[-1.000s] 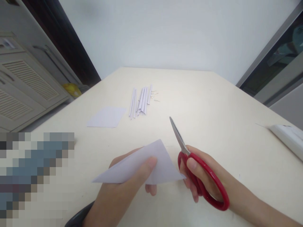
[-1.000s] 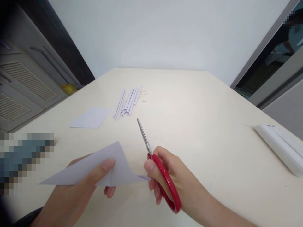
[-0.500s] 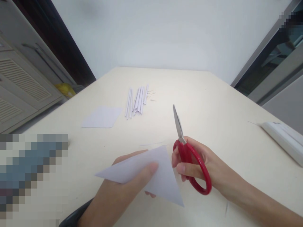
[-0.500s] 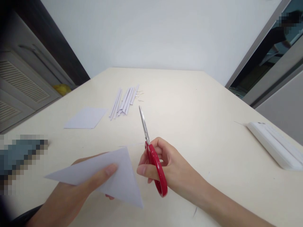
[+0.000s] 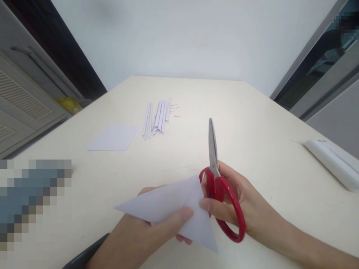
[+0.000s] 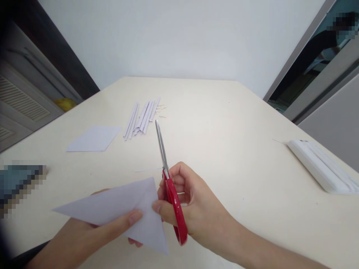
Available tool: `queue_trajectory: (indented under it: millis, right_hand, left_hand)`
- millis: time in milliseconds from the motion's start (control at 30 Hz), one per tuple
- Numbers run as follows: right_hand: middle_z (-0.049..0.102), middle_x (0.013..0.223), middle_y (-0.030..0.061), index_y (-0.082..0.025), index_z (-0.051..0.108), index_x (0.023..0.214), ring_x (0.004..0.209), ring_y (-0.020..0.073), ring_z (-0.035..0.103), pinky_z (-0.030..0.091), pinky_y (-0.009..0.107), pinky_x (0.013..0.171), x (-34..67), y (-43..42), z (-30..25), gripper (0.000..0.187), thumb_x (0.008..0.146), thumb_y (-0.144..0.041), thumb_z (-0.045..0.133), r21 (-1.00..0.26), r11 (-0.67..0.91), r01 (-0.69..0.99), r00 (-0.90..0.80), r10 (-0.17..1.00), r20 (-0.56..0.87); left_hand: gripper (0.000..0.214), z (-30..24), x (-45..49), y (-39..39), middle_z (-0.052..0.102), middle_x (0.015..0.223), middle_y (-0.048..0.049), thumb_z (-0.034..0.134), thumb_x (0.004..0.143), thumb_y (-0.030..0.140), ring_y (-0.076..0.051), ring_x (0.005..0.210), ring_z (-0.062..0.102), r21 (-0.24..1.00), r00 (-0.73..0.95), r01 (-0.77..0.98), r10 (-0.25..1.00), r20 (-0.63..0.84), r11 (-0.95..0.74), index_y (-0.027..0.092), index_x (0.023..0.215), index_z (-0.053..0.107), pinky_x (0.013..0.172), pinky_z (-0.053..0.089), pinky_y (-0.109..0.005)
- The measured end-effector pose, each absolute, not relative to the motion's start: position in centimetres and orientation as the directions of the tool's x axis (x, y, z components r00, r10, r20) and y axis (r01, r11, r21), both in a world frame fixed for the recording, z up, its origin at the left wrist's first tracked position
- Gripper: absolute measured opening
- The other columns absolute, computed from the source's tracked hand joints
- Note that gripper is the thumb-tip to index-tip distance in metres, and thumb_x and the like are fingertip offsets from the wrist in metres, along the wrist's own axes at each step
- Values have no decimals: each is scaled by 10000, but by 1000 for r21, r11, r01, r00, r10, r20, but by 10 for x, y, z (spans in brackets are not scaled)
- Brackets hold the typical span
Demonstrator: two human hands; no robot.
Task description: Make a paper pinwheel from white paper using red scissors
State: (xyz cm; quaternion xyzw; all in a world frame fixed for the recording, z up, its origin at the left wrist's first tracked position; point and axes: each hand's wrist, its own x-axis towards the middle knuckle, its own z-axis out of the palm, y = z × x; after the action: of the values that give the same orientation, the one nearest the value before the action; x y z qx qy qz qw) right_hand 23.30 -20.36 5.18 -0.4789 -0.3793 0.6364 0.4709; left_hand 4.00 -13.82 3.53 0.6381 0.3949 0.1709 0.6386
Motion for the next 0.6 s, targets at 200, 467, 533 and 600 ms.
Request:
queue_trajectory:
  millis: [200,467,533,600]
  right_hand:
    - [607,752,-87,-206,550,841,652,65,552,474,146,590,233,-202,59,308,746,-88,818,-944,-250,-216,-12,967,-253]
    - [602,755,-88,-205,534,828,661,69,565,488,153,606,232,-201,61,312,752,-90,814,-936,-239,-257,-11,970,-245]
    - [612,771,-78,-206,535,839,684,82,583,502,176,636,233,-200,61,295,769,-105,803,-933,-262,-246,-35,965,-261]
    - [621,780,-71,-208,536,843,689,90,583,496,190,634,234,-200,59,282,780,-127,799,-935,-262,-238,-61,965,-255]
  left_hand:
    - [227,39,42,-143,747,579,-5,688,803,301,-155,571,648,909,663,379,636,-396,172,194,606,720,592,542,-203]
    - [192,37,42,-138,697,514,30,734,777,266,-129,528,614,911,640,346,653,-404,224,189,602,713,555,500,-195]
    - [226,36,41,-138,698,509,21,720,790,279,-133,528,619,912,637,366,664,-391,186,190,582,712,533,491,-194]
    - [245,36,41,-136,702,513,19,714,803,300,-142,527,630,919,621,360,694,-364,159,199,580,711,534,502,-202]
